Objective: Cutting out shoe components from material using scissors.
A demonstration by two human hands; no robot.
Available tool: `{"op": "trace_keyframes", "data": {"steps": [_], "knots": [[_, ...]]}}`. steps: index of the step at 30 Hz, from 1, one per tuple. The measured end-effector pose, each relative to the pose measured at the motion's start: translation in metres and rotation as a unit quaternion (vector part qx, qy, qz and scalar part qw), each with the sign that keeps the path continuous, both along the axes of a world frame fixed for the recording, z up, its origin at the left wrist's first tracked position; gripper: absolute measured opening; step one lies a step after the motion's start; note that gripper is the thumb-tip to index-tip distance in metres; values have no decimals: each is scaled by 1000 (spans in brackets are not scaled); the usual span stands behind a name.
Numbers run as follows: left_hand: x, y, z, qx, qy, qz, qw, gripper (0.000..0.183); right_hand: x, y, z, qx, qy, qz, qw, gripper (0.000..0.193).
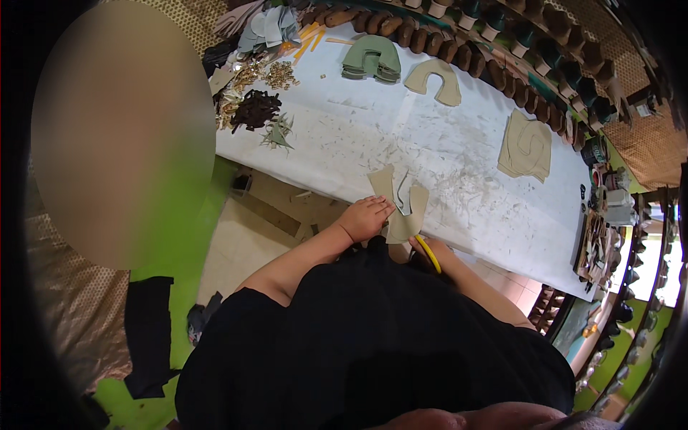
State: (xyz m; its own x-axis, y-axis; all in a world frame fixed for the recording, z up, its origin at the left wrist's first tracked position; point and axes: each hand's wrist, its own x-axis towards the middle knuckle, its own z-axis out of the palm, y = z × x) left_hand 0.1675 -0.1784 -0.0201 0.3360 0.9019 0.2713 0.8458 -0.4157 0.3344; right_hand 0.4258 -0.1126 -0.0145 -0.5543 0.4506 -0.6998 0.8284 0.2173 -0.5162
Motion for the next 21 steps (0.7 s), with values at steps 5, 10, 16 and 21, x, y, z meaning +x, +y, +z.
{"op": "trace_keyframes", "data": {"steps": [5, 10, 16, 21], "knots": [[-18, 2, -1, -43, -17, -38, 998, 48, 3, 5, 10, -3, 27, 26, 999, 86], [-14, 2, -2, -43, -45, -4, 998, 44, -1, 5, 28, -43, 25, -14, 999, 80], [-5, 2, -1, -56, -56, 31, 996, 40, -3, 0, 18, -39, 15, -57, 998, 74], [-6, 1, -2, -43, -56, 29, 997, 39, -10, -11, 21, -9, 87, -112, 990, 73]]}}
